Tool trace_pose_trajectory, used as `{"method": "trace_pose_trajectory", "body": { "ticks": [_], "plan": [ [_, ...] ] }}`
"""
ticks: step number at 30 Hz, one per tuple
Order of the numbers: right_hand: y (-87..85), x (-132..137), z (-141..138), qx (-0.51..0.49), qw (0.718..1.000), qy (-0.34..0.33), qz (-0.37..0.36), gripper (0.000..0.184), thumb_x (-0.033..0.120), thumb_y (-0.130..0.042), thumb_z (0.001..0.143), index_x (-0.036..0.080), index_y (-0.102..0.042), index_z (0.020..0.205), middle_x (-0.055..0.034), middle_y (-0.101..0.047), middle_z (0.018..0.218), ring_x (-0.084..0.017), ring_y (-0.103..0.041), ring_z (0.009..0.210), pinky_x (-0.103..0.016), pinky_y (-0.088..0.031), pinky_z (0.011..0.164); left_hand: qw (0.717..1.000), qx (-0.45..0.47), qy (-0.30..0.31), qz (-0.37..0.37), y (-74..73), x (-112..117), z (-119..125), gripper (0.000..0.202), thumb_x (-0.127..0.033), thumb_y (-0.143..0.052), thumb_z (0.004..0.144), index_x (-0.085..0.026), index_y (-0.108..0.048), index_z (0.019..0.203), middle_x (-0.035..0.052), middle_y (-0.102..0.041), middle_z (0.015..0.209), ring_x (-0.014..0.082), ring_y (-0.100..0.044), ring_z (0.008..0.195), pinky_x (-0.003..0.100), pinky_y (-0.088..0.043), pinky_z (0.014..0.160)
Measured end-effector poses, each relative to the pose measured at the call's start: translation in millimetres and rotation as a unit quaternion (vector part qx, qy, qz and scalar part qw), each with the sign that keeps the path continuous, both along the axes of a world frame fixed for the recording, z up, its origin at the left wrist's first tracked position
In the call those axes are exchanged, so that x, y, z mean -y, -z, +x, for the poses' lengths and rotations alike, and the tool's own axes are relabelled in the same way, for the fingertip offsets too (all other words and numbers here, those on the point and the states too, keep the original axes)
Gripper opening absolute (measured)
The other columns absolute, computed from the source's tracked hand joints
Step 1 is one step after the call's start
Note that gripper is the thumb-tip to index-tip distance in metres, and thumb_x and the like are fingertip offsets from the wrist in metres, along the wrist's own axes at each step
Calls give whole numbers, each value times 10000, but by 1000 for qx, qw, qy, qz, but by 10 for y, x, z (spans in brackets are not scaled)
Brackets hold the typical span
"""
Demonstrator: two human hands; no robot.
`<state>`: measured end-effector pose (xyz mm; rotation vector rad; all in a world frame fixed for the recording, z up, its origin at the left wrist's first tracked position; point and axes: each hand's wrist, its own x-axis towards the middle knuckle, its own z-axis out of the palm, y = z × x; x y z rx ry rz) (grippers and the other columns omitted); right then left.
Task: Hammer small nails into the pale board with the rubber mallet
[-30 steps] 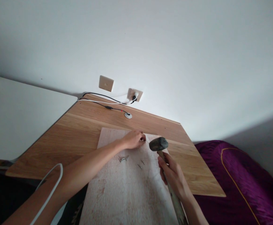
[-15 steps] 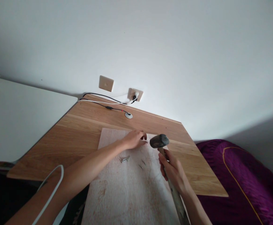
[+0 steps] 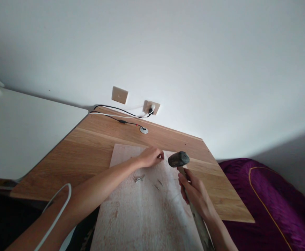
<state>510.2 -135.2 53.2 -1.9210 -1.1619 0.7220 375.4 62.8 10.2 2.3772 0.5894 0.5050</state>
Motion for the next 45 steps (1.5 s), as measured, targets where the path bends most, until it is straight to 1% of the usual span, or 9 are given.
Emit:
{"method": "trace_pose_trajectory", "body": {
  "ticks": [4,8,11,16,21,26,35,40,45],
  "plan": [
    [-95,-159,-46,8,1000,-13,21,363,590,-534,953,237,-516,871,88,-485,489,-93,-446,344,-205,-318,352,1000,1,6,-7,27,-9,2,159,-249,-692,884,-197,-772,1011,37,-769,903,205,-701,848,269,-480,746],
    [-30,-301,-50,33,999,-42,-4,345,567,-505,954,234,-518,866,77,-513,498,-104,-479,348,-208,-341,354,998,55,5,-16,104,-22,1,531,-241,-806,770,-194,-651,1276,76,-745,1169,239,-700,1031,304,-519,871],
    [13,-327,-42,44,998,-40,-28,334,561,-519,927,231,-540,877,72,-532,502,-114,-495,341,-213,-341,342,997,82,14,-9,126,-23,-15,563,-260,-834,761,-184,-630,1280,122,-693,1294,273,-677,1150,347,-520,958],
    [29,-134,-59,12,1000,0,-16,381,613,-530,919,237,-538,859,86,-492,487,-104,-460,331,-215,-322,342,1000,25,-2,10,57,4,-30,240,-310,-773,864,-173,-728,1056,97,-739,1094,245,-707,981,312,-525,839],
    [216,128,-59,-9,998,-10,-60,374,616,-513,952,246,-523,892,91,-511,524,-104,-471,341,-215,-314,345,1000,8,-12,5,10,22,1,83,-237,-715,897,-180,-768,925,65,-768,914,219,-712,878,281,-499,758],
    [306,153,-60,-11,999,-9,-52,377,613,-491,964,247,-507,875,96,-479,496,-104,-457,339,-209,-302,341,1000,8,16,15,24,26,22,160,-191,-623,936,-184,-781,955,88,-795,1009,227,-724,953,290,-509,807],
    [-72,-154,-95,-6,1000,-8,18,397,629,-547,924,238,-505,865,91,-462,489,-93,-439,338,-205,-326,337,995,94,3,-36,1,-19,15,395,-342,-395,1071,-158,-717,935,92,-758,978,219,-690,941,296,-494,842],
    [64,-239,-103,17,999,-32,-23,351,572,-514,957,241,-505,839,75,-501,477,-105,-474,354,-203,-346,353,984,154,-33,-86,14,-34,19,306,-337,-449,1048,-159,-696,1018,79,-745,981,208,-685,935,296,-490,856],
    [223,38,-77,-27,1000,3,-9,396,632,-512,953,237,-541,940,75,-532,561,-100,-469,360,-210,-333,341,984,147,-73,-67,25,-31,6,154,-189,-563,942,-167,-695,1018,30,-714,853,174,-650,786,268,-475,749]
  ]
}}
